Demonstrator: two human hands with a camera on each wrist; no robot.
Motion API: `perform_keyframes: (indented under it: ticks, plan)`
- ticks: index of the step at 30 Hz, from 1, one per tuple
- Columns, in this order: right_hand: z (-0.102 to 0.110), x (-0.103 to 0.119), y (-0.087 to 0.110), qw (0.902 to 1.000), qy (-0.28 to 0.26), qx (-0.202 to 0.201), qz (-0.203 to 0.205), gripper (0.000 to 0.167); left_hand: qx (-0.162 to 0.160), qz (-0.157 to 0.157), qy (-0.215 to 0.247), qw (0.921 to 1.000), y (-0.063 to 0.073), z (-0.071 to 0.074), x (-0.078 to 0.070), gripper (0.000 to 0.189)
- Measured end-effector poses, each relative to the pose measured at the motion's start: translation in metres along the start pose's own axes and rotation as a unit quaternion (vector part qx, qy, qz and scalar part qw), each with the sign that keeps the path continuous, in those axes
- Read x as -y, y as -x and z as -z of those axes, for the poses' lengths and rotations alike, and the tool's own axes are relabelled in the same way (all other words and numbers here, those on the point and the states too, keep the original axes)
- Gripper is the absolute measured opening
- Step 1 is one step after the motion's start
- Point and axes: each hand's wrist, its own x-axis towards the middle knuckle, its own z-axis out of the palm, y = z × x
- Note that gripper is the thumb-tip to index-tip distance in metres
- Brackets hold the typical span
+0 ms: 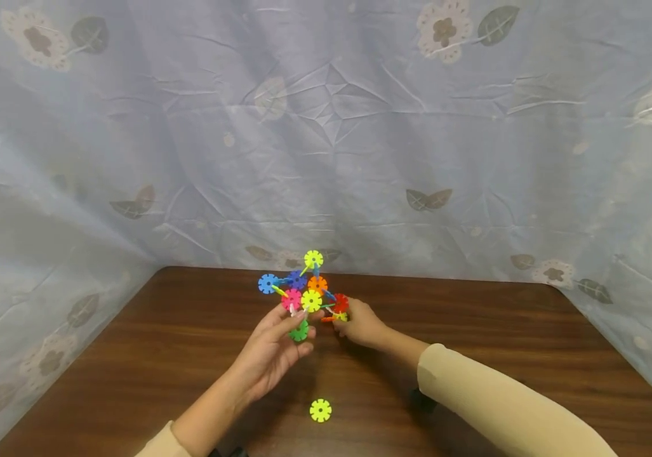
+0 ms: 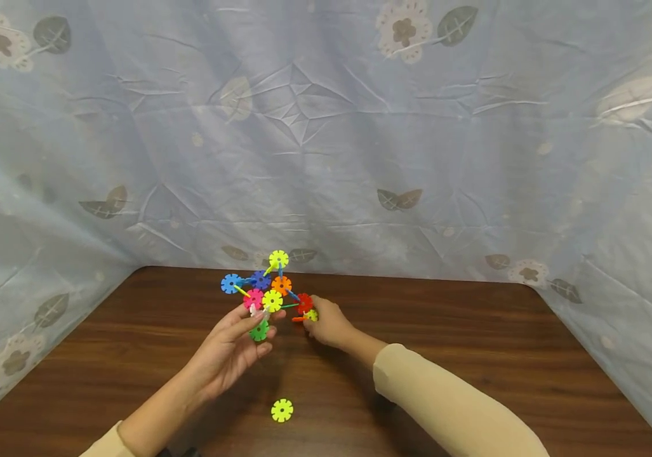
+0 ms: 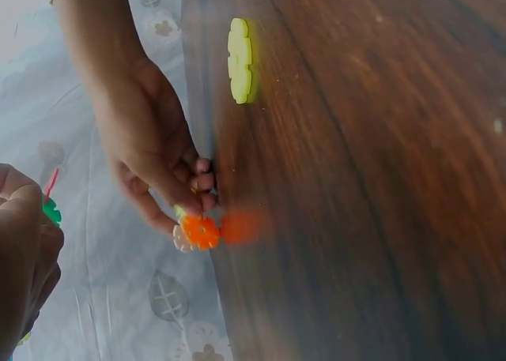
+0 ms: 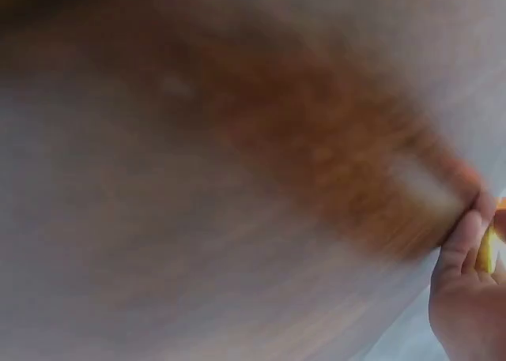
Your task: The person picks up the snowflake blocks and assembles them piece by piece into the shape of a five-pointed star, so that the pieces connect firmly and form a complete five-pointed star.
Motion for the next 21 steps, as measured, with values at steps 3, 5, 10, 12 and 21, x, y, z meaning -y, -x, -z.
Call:
perform_keyframes:
  ticks: [3, 5, 10, 12, 21]
  plan:
    - [0.006, -0.001, 0.008, 0.9946, -0.086, 0.036, -0.046, 0.038, -0.009, 0.003, 0.005, 0.9999, 0.000, -0.001, 0.002, 0.037]
    - [0.010, -0.003, 0.014, 0.9850, -0.147, 0.053, -0.074, 0.042, -0.016, 0.005, 0.005, 0.9999, -0.001, -0.002, 0.003, 0.035]
    - [0.022, -0.008, 0.037, 0.9510, -0.276, 0.078, -0.114, 0.050, -0.038, 0.002, -0.010, 0.9992, -0.003, -0.005, 0.005, 0.031]
    - [0.028, -0.008, 0.046, 0.9395, -0.311, 0.080, -0.119, 0.054, -0.048, -0.002, -0.026, 0.9985, -0.005, -0.005, 0.007, 0.033]
    - [0.049, 0.006, 0.075, 0.9011, -0.414, 0.091, -0.094, 0.067, -0.068, -0.015, -0.056, 0.9960, -0.008, -0.012, 0.015, 0.050]
